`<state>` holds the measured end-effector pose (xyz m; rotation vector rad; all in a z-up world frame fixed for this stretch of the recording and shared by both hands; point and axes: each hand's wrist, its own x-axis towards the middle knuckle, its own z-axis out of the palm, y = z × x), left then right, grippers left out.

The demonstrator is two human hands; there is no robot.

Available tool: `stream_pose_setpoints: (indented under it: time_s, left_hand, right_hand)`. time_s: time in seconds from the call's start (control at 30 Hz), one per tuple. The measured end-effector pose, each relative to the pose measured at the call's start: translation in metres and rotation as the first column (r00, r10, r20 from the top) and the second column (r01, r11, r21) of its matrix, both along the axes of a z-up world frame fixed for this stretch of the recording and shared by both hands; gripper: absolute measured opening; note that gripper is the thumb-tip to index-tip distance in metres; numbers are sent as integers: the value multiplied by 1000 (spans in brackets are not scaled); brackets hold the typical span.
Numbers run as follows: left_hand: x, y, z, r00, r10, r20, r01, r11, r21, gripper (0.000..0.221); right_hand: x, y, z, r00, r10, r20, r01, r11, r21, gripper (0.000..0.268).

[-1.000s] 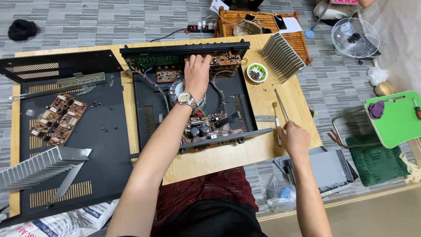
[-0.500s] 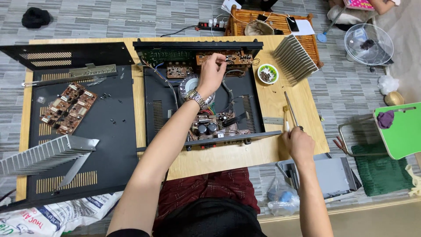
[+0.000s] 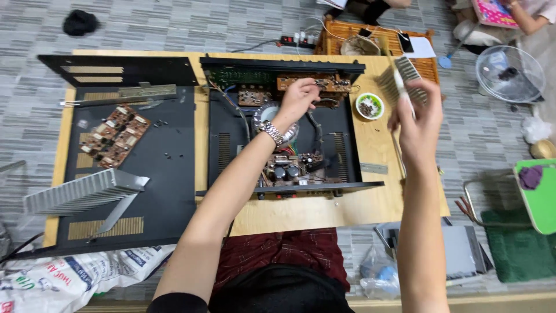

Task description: Disassembling and cleaning the internal components of an electronic amplifier using a screwdriver and a brush

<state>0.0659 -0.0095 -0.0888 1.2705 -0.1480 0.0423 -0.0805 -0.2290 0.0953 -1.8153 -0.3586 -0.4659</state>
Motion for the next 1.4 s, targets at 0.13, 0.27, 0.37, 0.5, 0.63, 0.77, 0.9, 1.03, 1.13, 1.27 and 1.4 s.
stream_pose_setpoints:
  time_s: [0.13, 0.27, 0.37, 0.5, 0.63, 0.77, 0.9, 1.03, 1.13, 1.27, 1.4]
  left_hand:
    - [7, -5, -6, 997, -32, -72, 29, 999, -39, 48]
    - [14, -11, -17, 992, -55, -109, 44, 994, -103, 37]
    - [-4, -8, 4, 999, 24, -43, -27, 997, -76, 53]
    - [-13, -3, 17, 998, 60, -7, -60, 992, -109, 60]
    - [-18, 0, 24, 999, 53, -2, -53, 992, -113, 62]
    - [-29, 3, 40, 999, 33, -10, -34, 994, -101, 60]
    - [-22, 1, 32, 1000, -2, -7, 1, 994, -107, 57]
    - [-20, -2, 25, 1000, -21, -4, 20, 995, -95, 60]
    - [-21, -2, 25, 1000, -21, 12, 22, 997, -80, 58]
    - [-20, -1, 22, 999, -13, 38, 16, 996, -92, 52]
    - [-18, 2, 18, 999, 11, 45, -7, 996, -92, 44]
  right_hand:
    - [74, 43, -7, 985, 169, 34, -172, 977, 127, 15]
    - [100, 86, -15, 918, 389, 76, -395, 914, 92, 44]
    - [129, 86, -58, 977, 160, 137, -166, 986, 31, 13]
    - [114, 90, -59, 994, 105, -10, -100, 964, 246, 19]
    - [111, 83, -72, 991, 112, -67, -90, 959, 269, 33]
    - [108, 86, -73, 998, 65, 5, -65, 983, 170, 32]
    - [112, 86, -85, 991, -83, 101, 73, 993, 95, 11]
    - [102, 93, -83, 994, -66, 88, 56, 992, 115, 18]
    - [101, 98, -81, 997, -22, 80, 10, 989, 148, 27]
    - [108, 90, -89, 990, -73, 120, 56, 989, 139, 15]
    - [120, 85, -99, 996, -92, -13, 93, 960, 265, 9]
